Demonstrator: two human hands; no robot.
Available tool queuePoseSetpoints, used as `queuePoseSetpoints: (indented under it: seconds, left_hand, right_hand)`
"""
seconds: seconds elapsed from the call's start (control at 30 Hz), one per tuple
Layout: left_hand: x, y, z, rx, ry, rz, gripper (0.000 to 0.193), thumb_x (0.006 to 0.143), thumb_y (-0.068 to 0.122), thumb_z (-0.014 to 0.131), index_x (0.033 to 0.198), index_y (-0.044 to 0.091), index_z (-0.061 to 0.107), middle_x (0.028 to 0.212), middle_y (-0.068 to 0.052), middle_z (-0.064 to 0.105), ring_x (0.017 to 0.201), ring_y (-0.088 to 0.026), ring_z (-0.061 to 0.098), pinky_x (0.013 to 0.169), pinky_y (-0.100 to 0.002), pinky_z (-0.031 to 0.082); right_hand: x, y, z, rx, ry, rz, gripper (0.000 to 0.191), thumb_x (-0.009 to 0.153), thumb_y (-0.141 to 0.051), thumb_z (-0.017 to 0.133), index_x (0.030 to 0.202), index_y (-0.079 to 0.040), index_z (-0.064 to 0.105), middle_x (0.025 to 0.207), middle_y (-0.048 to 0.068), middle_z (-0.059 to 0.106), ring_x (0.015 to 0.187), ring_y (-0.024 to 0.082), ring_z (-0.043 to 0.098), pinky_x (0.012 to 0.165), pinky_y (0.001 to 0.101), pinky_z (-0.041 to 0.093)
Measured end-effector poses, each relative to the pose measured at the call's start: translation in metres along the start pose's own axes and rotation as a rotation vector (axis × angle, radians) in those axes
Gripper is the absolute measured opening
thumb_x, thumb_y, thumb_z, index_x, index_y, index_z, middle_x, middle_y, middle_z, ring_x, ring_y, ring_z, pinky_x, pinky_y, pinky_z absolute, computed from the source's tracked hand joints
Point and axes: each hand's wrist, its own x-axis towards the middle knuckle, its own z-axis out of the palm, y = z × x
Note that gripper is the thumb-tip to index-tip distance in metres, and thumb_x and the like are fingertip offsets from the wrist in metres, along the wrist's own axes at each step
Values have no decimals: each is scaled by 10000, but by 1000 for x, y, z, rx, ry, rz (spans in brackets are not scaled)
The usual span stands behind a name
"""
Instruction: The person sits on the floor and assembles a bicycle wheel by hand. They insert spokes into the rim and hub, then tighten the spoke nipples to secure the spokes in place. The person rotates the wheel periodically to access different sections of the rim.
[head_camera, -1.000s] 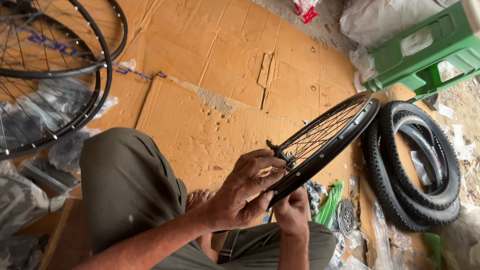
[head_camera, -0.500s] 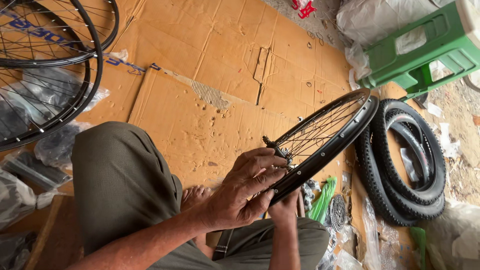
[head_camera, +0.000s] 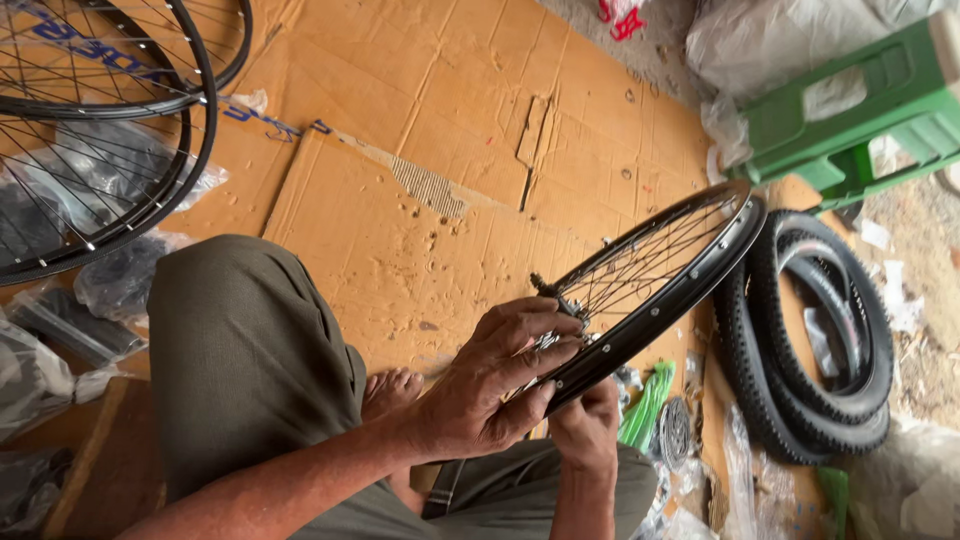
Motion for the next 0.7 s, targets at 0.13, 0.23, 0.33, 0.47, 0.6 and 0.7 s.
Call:
queuePoseSetpoints:
  seconds: [0.13,0.23,0.33,0.47,0.6,0.7]
  left_hand:
    - [2,-1,2,3,-13,4,409,1050,137,618,1450,90,547,1493,-145,525,1462,-391,471,1230,-521,428]
    - [1,-3,5,52,-20,-6,405,1026,130,629,1425,95,568,1486,-141,527,1436,-377,481,1215,-510,426]
    - [-2,-5,6,60,83,-75,428,991,184,672,1381,49,562,1378,-155,552,1299,-346,541,1098,-454,476]
    - [-8,-1,-1,-15,-307,-680,241,1007,275,696,1016,36,721,894,-118,690,789,-231,597,713,-343,531]
    - [-2,7,-7,-68,-215,-485,277,1017,219,648,1206,19,682,875,-109,693,711,-205,664,645,-324,529]
    - [11,13,-5,-6,-191,-263,400,1063,173,586,1425,6,562,1171,-139,646,991,-247,669,844,-357,560]
  right_hand:
    - [-4,2,-2,-623,137,-183,338,952,-244,768,1177,-34,630,1030,5,671,902,106,629,758,248,517]
    - [-4,2,-2,-393,17,-27,442,835,-155,836,1178,1,604,1049,30,648,929,136,608,777,275,511]
    - [2,-2,6,-80,220,-70,269,1055,-215,647,1125,44,664,1055,95,690,948,167,642,839,293,532]
    - [16,-9,28,-362,205,-409,184,1007,-86,744,1127,37,677,1174,122,700,1012,182,667,878,322,569]
    - [9,-9,47,-682,349,-707,300,1008,-109,740,1210,56,591,1215,133,663,1104,204,648,972,336,545]
    - [4,1,42,-706,299,-673,356,974,-119,727,1232,87,593,1187,154,681,1094,200,659,946,328,544]
